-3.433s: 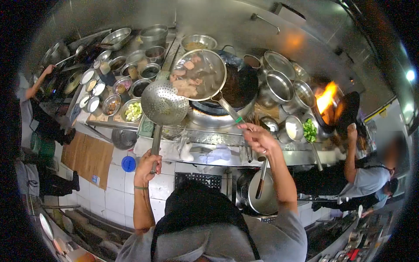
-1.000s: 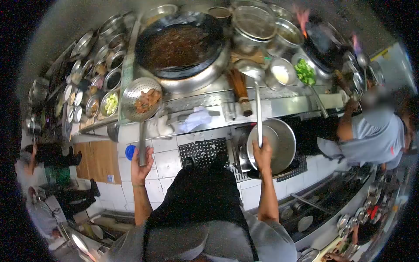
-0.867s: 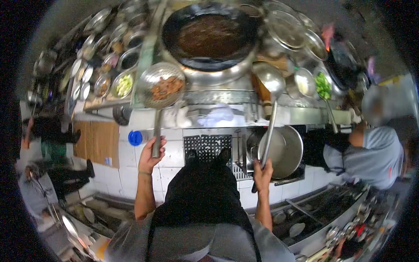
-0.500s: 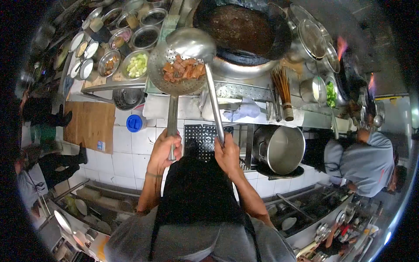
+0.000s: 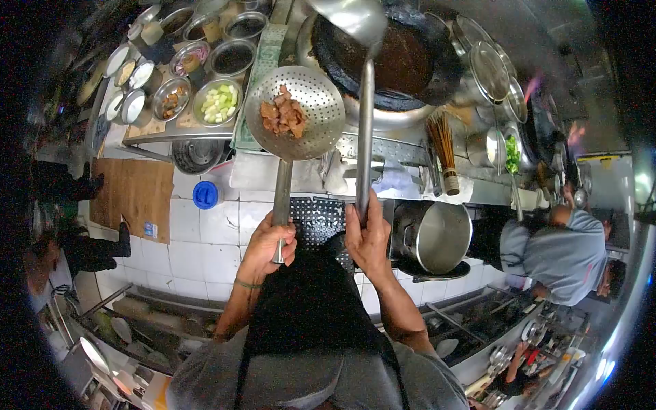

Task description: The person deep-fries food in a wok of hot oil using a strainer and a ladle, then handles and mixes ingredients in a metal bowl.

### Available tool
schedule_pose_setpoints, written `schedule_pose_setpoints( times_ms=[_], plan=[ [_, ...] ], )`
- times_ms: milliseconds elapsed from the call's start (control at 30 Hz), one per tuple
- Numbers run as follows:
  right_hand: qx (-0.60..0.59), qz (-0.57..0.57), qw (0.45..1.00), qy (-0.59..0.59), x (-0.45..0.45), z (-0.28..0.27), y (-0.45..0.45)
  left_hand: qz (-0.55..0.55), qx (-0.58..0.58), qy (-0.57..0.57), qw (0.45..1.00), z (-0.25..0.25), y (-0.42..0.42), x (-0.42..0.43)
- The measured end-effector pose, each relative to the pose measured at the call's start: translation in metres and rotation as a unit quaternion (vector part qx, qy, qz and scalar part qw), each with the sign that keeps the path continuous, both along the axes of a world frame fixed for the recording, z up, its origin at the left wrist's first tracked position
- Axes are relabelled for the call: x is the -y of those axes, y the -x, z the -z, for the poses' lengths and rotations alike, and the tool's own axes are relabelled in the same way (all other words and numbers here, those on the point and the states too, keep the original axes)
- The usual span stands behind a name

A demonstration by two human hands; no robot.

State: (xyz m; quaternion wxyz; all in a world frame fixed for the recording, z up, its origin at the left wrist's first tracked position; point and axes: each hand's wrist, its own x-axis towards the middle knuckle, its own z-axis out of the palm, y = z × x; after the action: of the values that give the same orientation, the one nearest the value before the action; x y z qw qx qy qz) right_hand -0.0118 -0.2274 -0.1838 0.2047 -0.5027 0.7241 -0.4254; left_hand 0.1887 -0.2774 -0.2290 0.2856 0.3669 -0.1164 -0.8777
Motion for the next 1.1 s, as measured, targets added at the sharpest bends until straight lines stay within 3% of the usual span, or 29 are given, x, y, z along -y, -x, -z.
schedule_pose_setpoints(
  times_ms=[67, 200, 233, 300, 400, 533, 667, 733, 867, 900, 933, 1000, 1033, 1067, 1100],
  plan=[
    [0.008, -0.001, 1.000, 0.024, 0.001, 0.002, 0.001, 0.014, 0.025, 0.037, 0.999, -0.017, 0.000, 0.000],
    [0.084, 0.011, 0.992, -0.091, -0.007, 0.013, -0.005, 0.028, 0.055, 0.071, 0.996, -0.042, 0.008, -0.007],
    [0.204, -0.013, 0.972, -0.113, -0.012, 0.015, -0.006, 0.033, 0.055, 0.076, 0.995, -0.045, 0.011, -0.009],
    [0.434, -0.062, 0.886, -0.154, -0.022, 0.019, -0.009, 0.019, 0.016, 0.036, 0.999, -0.033, 0.015, -0.007],
    [0.704, -0.049, 0.672, -0.223, -0.019, -0.005, 0.003, 0.018, -0.031, -0.010, 0.999, -0.014, 0.011, -0.005],
    [0.847, -0.061, 0.485, -0.208, -0.037, 0.001, 0.017, 0.016, 0.002, -0.019, 1.000, -0.007, 0.008, -0.013],
    [0.854, -0.042, 0.476, -0.205, -0.049, -0.014, 0.020, 0.030, -0.005, -0.022, 0.999, 0.009, 0.009, -0.007],
    [0.836, -0.055, 0.511, -0.193, -0.057, -0.025, 0.020, 0.051, -0.025, -0.012, 0.998, 0.034, 0.010, 0.003],
    [0.814, -0.066, 0.549, -0.178, -0.083, -0.030, 0.023, 0.098, 0.113, 0.074, 0.986, 0.066, 0.024, 0.012],
    [0.805, -0.054, 0.567, -0.168, -0.095, -0.033, 0.024, 0.104, 0.201, 0.178, 0.958, 0.105, 0.016, 0.009],
    [0.805, -0.058, 0.569, -0.159, -0.105, -0.036, 0.025, 0.169, 0.277, 0.196, 0.925, 0.056, 0.024, 0.009],
    [0.803, -0.064, 0.579, -0.125, -0.125, -0.037, 0.027, 0.126, 0.383, 0.364, 0.839, 0.107, 0.011, 0.011],
    [0.800, -0.073, 0.586, -0.105, -0.136, -0.037, 0.031, 0.197, 0.431, 0.375, 0.797, 0.061, 0.021, 0.012],
    [0.801, -0.066, 0.590, -0.079, -0.148, -0.034, 0.034, 0.186, 0.428, 0.427, 0.774, 0.067, 0.018, 0.018],
    [0.802, -0.066, 0.591, -0.058, -0.158, -0.031, 0.037, 0.128, 0.478, 0.448, 0.744, 0.105, 0.009, 0.033]
  ],
)
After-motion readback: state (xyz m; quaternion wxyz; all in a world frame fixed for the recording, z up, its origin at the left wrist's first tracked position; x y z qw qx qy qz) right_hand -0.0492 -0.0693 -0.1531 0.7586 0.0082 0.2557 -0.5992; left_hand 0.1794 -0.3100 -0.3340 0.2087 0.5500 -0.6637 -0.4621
